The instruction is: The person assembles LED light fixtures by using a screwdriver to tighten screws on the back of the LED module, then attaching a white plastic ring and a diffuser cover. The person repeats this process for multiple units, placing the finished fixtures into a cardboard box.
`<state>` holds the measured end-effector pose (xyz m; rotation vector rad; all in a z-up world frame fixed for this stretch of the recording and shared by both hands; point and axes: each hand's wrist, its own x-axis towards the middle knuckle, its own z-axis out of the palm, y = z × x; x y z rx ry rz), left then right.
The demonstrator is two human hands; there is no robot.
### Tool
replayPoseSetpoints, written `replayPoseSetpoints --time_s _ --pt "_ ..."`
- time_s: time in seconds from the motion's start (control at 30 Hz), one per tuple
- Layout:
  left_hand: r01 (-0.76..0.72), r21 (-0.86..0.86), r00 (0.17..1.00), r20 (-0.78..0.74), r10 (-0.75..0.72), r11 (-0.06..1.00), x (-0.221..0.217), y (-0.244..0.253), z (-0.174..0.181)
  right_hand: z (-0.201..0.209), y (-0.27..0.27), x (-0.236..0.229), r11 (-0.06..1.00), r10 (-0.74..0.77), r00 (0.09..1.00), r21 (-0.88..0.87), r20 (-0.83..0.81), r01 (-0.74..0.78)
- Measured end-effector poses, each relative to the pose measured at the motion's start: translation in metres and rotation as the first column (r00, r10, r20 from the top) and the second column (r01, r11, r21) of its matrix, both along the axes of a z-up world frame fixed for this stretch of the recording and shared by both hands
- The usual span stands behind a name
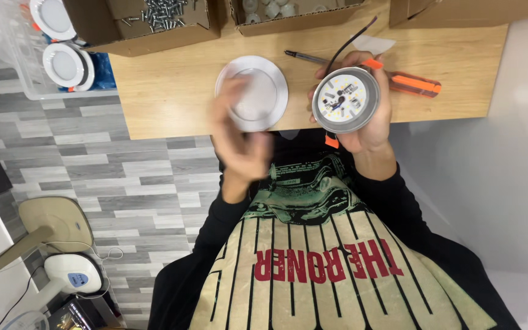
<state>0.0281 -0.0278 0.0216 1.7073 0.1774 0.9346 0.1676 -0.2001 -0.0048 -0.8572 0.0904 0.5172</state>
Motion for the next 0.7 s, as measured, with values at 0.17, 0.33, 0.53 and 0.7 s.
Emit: replayPoseSetpoints --time_s 0.17,0.33,0.53,0.7 --pt "0.332 0.133 0.924 -0.245 -0.293 0.934 0.015 -0.03 -0.006 -0.009 -0.002 -0.014 0.998 -0.039 0.998 -0.061 -0.043 0.036" --pt "0.341 0.198 0.933 -0.191 -0.305 0.919 0.034 -0.04 -0.014 0.024 -0.025 -0.015 0.886 0.106 0.987 -0.461 0.121 -0.038" --pt "0.268 0.225 0.954 -0.201 -0.224 0.937 0.035 -0.045 -0.04 0.047 -0.097 0.018 0.58 0.57 0.194 -0.559 0.798 0.593" --pt "0.279 0.254 0.945 -0.246 -0.217 0.926 0.044 -0.043 -0.03 0.021 -0.123 0.042 0.421 0.733 0.173 -0.639 0.658 0.643"
